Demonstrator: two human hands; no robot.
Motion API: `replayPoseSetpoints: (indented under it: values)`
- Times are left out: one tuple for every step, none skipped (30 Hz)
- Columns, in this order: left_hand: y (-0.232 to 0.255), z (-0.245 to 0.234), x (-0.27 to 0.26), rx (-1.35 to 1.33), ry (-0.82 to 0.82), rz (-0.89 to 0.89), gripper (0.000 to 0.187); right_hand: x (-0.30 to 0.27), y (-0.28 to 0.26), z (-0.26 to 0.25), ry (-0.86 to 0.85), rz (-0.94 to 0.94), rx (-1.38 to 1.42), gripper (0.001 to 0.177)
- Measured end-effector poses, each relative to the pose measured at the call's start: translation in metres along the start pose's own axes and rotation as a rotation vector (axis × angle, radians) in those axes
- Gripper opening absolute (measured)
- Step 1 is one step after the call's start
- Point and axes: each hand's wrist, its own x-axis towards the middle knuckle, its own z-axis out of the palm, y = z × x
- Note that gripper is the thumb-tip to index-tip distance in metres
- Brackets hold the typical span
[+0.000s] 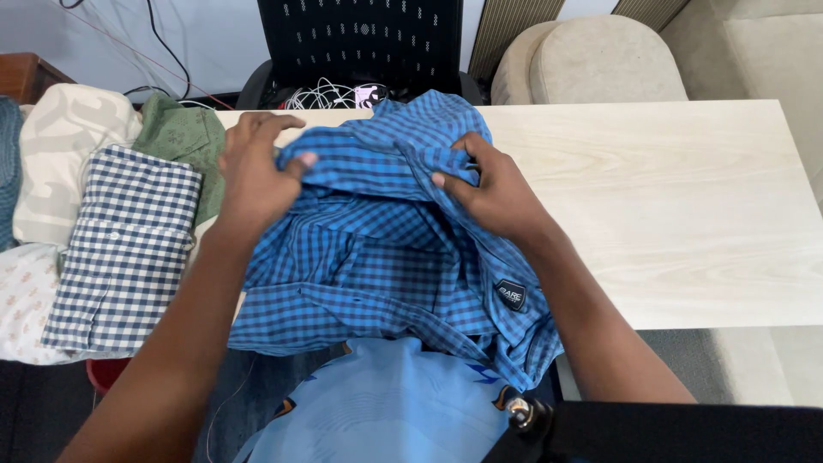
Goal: The person folds a blue checkered shirt on a white table. They smooth the fabric, button the collar, align the sleeves, and fold the shirt into a compact rectangle.
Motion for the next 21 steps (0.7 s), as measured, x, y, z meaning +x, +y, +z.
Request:
replayPoseSetpoints:
  values:
    - [0.008,0.002,-0.003,0.089,0.025,0.155,0.060,0.002,-0.005,0.005,0.003,-0.045,-0.020,0.030]
    - [0.018,0.006,-0.004,-0.071,-0.107,0.198,0.069,0.003,-0.010,0.010,0.006,-0.090,-0.039,0.029]
    - [0.029,0.013,-0.003,-0.233,-0.236,0.239,0.078,0.005,-0.016,0.016,0.008,-0.137,-0.058,0.029]
    - [0.043,0.022,-0.003,-0.236,-0.278,0.314,0.076,0.007,-0.021,0.021,-0.017,-0.151,-0.094,0.030]
    - [0.055,0.029,0.000,-0.247,-0.319,0.400,0.074,0.009,-0.025,0.023,-0.032,-0.163,-0.138,0.031]
    - [0.062,0.030,0.004,-0.295,-0.363,0.308,0.074,0.010,-0.028,0.023,-0.046,-0.175,-0.181,0.033]
    - [0.068,0.031,0.007,-0.346,-0.410,0.218,0.074,0.009,-0.029,0.022,-0.008,-0.133,-0.154,0.034]
    - [0.074,0.031,0.010,-0.395,-0.457,0.126,0.075,0.008,-0.030,0.020,0.031,-0.092,-0.127,0.036]
    - [0.076,0.029,0.013,-0.363,-0.462,0.134,0.066,0.007,-0.029,0.019,0.069,-0.052,-0.100,0.039]
    - [0.076,0.024,0.016,-0.332,-0.466,0.141,0.058,0.006,-0.028,0.018,0.085,-0.098,-0.037,0.037]
    - [0.076,0.020,0.018,-0.297,-0.468,0.148,0.053,0.005,-0.026,0.017,0.100,-0.147,0.026,0.034]
    - [0.077,0.016,0.020,-0.362,-0.412,0.147,0.046,0.003,-0.023,0.016,0.114,-0.196,0.090,0.032]
    - [0.076,0.013,0.021,-0.426,-0.357,0.144,0.039,0.000,-0.020,0.016,0.065,-0.146,0.120,0.034]
    - [0.075,0.010,0.023,-0.490,-0.301,0.141,0.032,-0.003,-0.016,0.016,0.016,-0.096,0.149,0.035]
    - [0.074,0.008,0.026,-0.584,-0.234,0.136,0.026,-0.007,-0.012,0.015,-0.033,-0.048,0.177,0.037]
    - [0.071,0.005,0.030,-0.678,-0.166,0.131,0.021,-0.011,-0.008,0.015,-0.097,-0.013,0.175,0.037]
    - [0.066,0.002,0.034,-0.772,-0.096,0.125,0.015,-0.015,-0.005,0.014,-0.163,0.022,0.171,0.037]
    - [0.060,0.000,0.038,-0.765,-0.077,0.080,0.014,-0.020,-0.001,0.013,-0.228,0.057,0.167,0.038]
    - [0.052,-0.005,0.041,-0.755,-0.058,0.034,0.013,-0.024,0.002,0.013,-0.261,0.070,0.147,0.039]
    - [0.044,-0.009,0.043,-0.745,-0.040,-0.013,0.013,-0.029,0.004,0.012,-0.293,0.083,0.127,0.039]
    - [0.036,-0.012,0.043,-0.751,0.008,0.002,0.013,-0.033,0.006,0.011,-0.324,0.095,0.108,0.040]
